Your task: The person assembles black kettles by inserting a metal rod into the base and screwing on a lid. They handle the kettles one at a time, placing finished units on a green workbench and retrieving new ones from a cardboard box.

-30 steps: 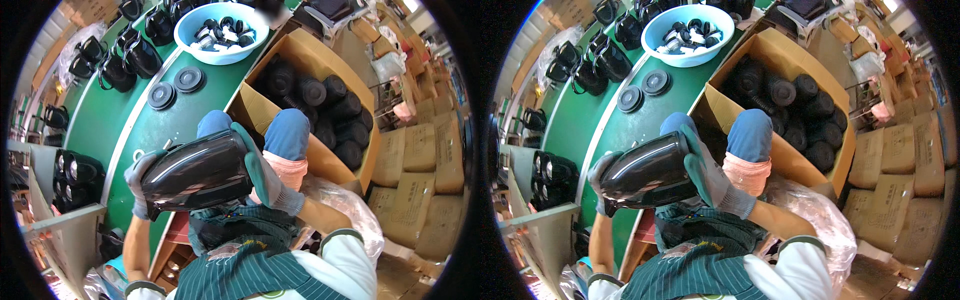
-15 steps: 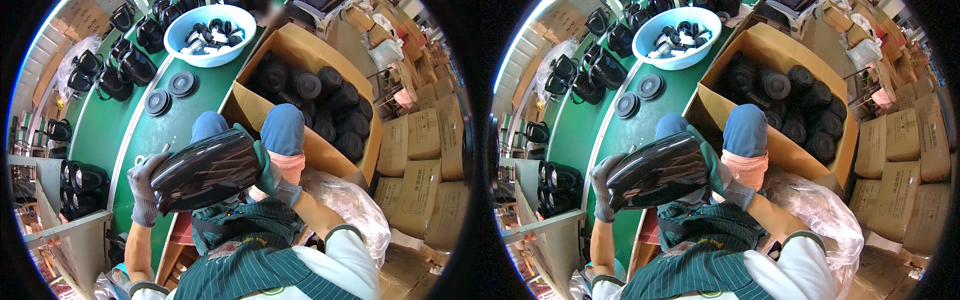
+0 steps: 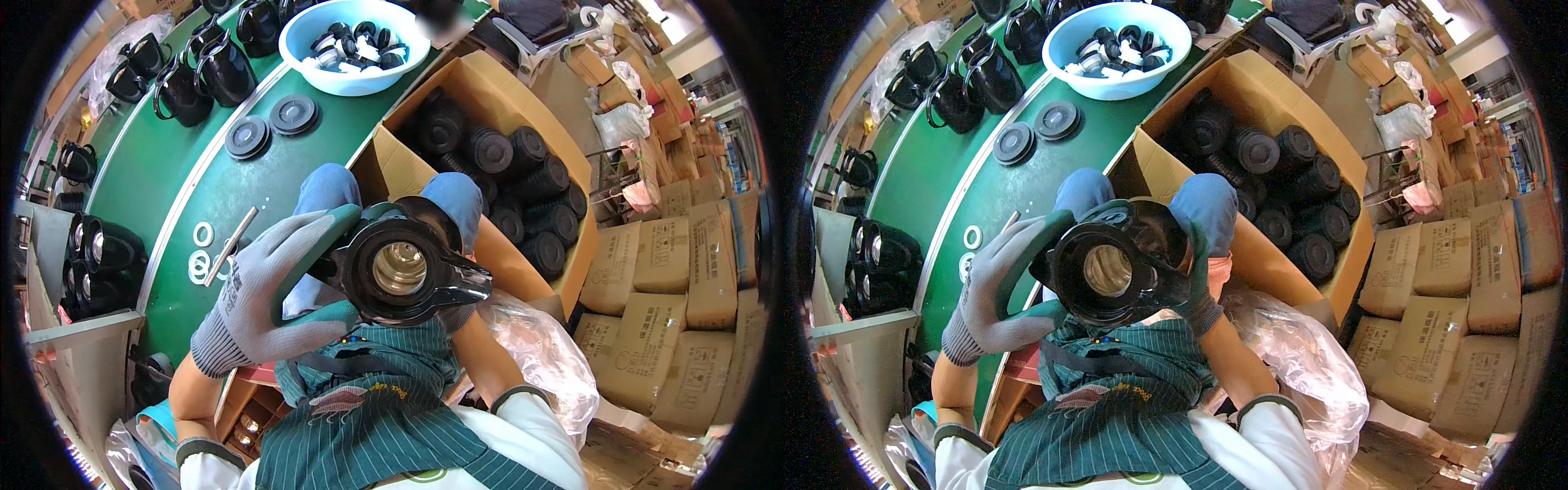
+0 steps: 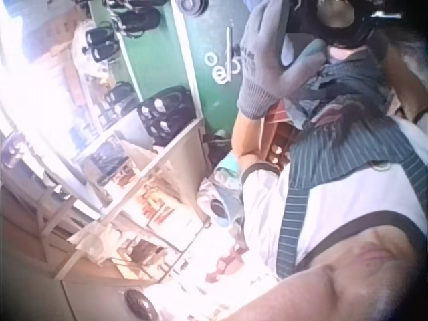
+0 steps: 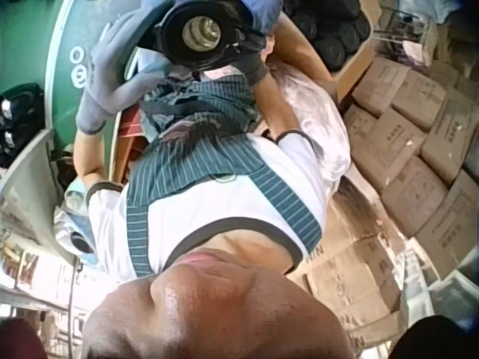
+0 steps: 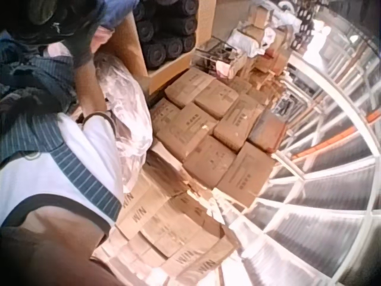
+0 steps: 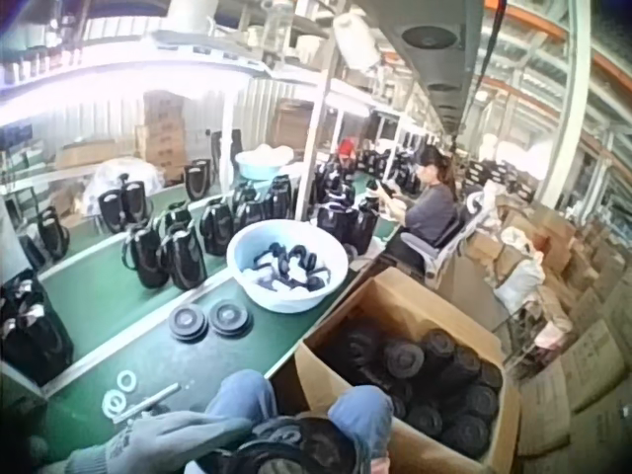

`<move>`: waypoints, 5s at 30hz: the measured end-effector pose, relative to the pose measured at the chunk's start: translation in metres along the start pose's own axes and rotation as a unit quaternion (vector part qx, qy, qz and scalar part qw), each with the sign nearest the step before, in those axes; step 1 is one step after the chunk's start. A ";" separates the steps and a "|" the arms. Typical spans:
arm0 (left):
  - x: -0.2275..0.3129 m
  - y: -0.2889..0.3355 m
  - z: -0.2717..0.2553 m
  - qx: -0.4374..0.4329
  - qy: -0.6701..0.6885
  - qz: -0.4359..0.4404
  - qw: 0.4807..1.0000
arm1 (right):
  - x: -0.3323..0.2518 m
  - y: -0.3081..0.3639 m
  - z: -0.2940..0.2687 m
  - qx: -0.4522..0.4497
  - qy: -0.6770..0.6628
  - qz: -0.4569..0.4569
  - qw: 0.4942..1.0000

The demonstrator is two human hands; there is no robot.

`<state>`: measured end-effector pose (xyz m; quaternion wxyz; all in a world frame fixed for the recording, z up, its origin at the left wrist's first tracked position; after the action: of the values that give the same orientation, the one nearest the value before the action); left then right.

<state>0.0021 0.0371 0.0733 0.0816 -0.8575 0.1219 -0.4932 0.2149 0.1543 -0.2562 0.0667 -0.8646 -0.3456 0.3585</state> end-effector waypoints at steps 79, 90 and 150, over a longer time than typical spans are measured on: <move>-0.339 0.201 -0.115 0.290 -0.283 -0.405 0.820 | -0.126 -0.091 -0.034 -0.104 -0.476 0.125 0.865; -0.171 0.047 -0.061 0.180 0.074 -0.305 0.932 | -0.130 -0.091 -0.017 -0.123 -0.661 0.255 0.695; -0.200 -0.111 0.102 -0.098 0.186 0.007 0.978 | -0.303 -0.100 -0.060 -0.317 -0.247 -0.336 0.852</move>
<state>0.0075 0.2030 -0.1139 -0.0232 -0.7536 0.1887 -0.6293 0.0475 0.0419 -0.0018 -0.1818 -0.5534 -0.7149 0.3868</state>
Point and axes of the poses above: each hand's wrist, its own y-axis away from the middle knuckle, its own z-axis out of the palm, x = y × z, the point moved 10 cm from there along -y, towards the middle knuckle, and after that the axes turned 6 degrees about y, right-handed, at the moved point
